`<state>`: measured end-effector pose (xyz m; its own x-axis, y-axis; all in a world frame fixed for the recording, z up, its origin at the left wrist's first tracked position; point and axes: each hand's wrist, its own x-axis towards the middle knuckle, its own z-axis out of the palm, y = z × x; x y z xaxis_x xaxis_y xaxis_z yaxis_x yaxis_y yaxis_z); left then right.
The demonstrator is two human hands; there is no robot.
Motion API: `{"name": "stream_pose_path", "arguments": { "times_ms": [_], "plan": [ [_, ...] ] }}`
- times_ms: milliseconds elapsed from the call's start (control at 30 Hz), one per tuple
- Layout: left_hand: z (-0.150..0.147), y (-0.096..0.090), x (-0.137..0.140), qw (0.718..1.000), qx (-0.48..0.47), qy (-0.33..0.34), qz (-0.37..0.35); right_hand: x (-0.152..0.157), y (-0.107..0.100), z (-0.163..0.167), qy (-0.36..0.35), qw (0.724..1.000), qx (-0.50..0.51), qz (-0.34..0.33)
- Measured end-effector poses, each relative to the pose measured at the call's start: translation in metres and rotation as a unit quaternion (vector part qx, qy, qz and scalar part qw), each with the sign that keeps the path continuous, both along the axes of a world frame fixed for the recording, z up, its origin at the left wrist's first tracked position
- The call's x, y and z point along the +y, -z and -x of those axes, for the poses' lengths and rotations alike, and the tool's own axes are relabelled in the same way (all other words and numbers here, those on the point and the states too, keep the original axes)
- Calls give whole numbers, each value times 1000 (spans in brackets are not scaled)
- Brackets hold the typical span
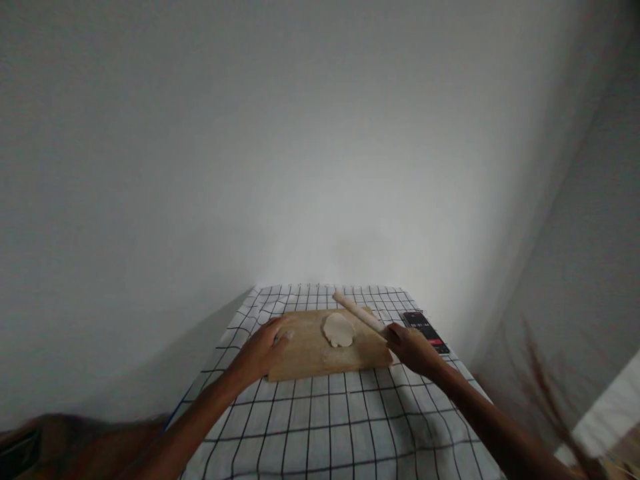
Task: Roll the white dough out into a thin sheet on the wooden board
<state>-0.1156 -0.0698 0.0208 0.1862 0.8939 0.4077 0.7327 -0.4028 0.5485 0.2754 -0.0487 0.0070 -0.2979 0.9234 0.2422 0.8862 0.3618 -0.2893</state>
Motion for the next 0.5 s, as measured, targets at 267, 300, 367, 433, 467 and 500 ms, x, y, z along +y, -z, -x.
{"name": "stream_pose_path", "arguments": {
  "times_ms": [267, 300, 367, 433, 467, 500],
  "plan": [
    [-83, 10, 43, 993, 54, 99, 25, 70, 5, 24, -51, 889, 441, 113],
    [-90, 14, 49, 990, 75, 119, 22, 79, 10, 34, -44, 877, 464, 114],
    [-99, 26, 60, 981, 124, 148, 20, 96, 21, 55, -34, 858, 495, 131],
    [-103, 37, 69, 976, 162, 141, 15, 108, 32, 71, -36, 850, 511, 125],
    [-104, 41, 72, 977, 170, 126, 11, 111, 37, 77, -34, 852, 509, 117],
    [-104, 43, 75, 980, 167, 109, 10, 112, 41, 81, -31, 857, 503, 106]
  ]
}}
